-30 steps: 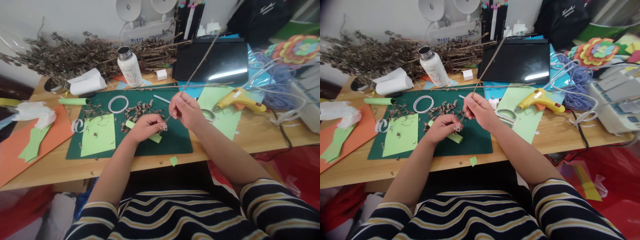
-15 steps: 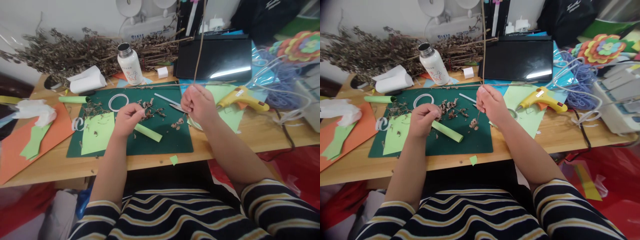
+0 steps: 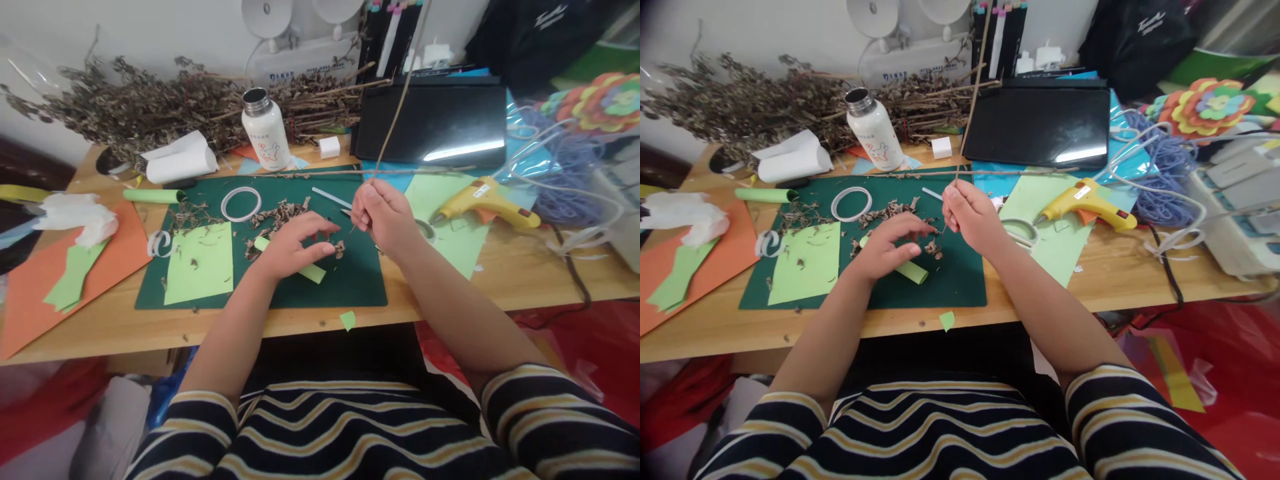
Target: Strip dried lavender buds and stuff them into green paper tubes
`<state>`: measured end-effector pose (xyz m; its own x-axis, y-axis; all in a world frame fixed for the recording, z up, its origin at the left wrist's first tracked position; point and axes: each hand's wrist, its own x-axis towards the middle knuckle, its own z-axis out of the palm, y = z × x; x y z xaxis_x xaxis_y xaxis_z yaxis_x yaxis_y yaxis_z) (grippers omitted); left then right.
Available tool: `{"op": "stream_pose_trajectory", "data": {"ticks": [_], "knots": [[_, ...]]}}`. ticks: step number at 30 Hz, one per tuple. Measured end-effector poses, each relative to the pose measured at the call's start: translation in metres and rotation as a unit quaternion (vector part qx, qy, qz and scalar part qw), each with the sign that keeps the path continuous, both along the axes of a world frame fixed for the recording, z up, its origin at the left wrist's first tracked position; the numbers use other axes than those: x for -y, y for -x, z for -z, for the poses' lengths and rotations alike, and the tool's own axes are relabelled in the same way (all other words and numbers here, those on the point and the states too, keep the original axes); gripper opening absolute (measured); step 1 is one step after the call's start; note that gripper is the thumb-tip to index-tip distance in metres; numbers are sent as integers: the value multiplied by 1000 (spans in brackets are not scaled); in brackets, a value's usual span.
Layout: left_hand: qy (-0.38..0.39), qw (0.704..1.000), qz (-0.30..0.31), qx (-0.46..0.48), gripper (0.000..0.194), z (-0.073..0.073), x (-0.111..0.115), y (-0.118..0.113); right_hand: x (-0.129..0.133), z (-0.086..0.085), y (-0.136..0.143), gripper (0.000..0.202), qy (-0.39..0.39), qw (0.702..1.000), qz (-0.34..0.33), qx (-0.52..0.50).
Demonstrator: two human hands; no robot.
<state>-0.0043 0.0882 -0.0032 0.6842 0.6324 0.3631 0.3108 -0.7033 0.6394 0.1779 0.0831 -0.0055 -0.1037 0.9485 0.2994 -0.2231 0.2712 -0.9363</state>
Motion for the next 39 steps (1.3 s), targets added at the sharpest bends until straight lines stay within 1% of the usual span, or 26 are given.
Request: {"op": "stream_pose_trajectory", "data": {"ticks": [1, 3, 6, 10, 12, 14, 16, 17, 19, 20, 21, 23, 25, 26, 27, 28, 29, 31, 33, 34, 35, 36, 39], "knots": [[-4, 1000, 20, -4, 43, 1, 2, -4, 0, 1, 1, 35, -1, 1000, 4, 4], [-24, 999, 27, -33, 39, 3, 5, -10, 1, 3, 3, 35, 1, 1000, 11, 14], [-62, 996, 1, -62, 24, 5, 5, -12, 2, 4, 4, 36, 10, 1000, 16, 22], [-109, 993, -40, -36, 21, 4, 6, -10, 1, 2, 4, 39, 24, 998, 39, 39], [-113, 992, -59, -20, 20, 1, 7, -9, -1, 1, 3, 40, 39, 997, 52, 48], [-98, 993, -70, 7, 18, -2, 8, -5, -5, 0, 0, 40, 67, 995, 73, 25], [-64, 992, -91, 63, 16, -2, 5, 2, -11, -2, -4, 40, 101, 988, 111, -28], [-42, 988, -111, 98, 16, -1, 1, 7, -13, -4, -6, 41, 116, 983, 132, -56], [0, 968, -179, 174, 18, 5, -11, 21, -17, -6, -10, 41, 131, 975, 158, -89], [15, 959, -220, 180, 18, 9, -18, 28, -17, -8, -12, 41, 131, 974, 159, -94], [32, 952, -263, 155, 18, 13, -24, 34, -17, -9, -12, 41, 126, 975, 154, -95], [45, 942, -331, 43, 12, 19, -34, 43, -15, -10, -11, 41, 106, 980, 139, -90], [31, 931, -360, -55, 26, 20, -36, 44, -13, -10, -9, 40, 83, 985, 129, -85], [16, 930, -357, -85, 34, 18, -34, 42, -11, -10, -8, 40, 74, 986, 126, -79], [0, 935, -339, -101, 37, 15, -30, 38, -10, -9, -7, 40, 69, 987, 123, -71], [-16, 945, -309, -108, 38, 11, -26, 33, -9, -9, -6, 40, 66, 989, 120, -61], [-28, 957, -267, -110, 36, 8, -20, 26, -8, -8, -5, 41, 63, 990, 116, -52], [-43, 981, -150, -115, 36, 1, -11, 11, -7, -7, -3, 42, 59, 993, 98, -36], [-53, 989, -39, -136, 34, -2, -5, -2, -6, -4, -1, 43, 50, 996, 69, -30], [-53, 988, -1, -148, 31, -2, -3, -7, -6, -3, -1, 42, 43, 997, 56, -30], [-51, 986, 22, -157, 28, -1, -3, -10, -6, -2, -1, 42, 38, 998, 45, -31], [-46, 985, 32, -163, 25, 0, -3, -12, -6, -2, -1, 41, 33, 998, 40, -31], [-36, 987, 20, -156, 23, 1, -6, -9, -7, -3, -3, 42, 36, 997, 58, -28]]}}
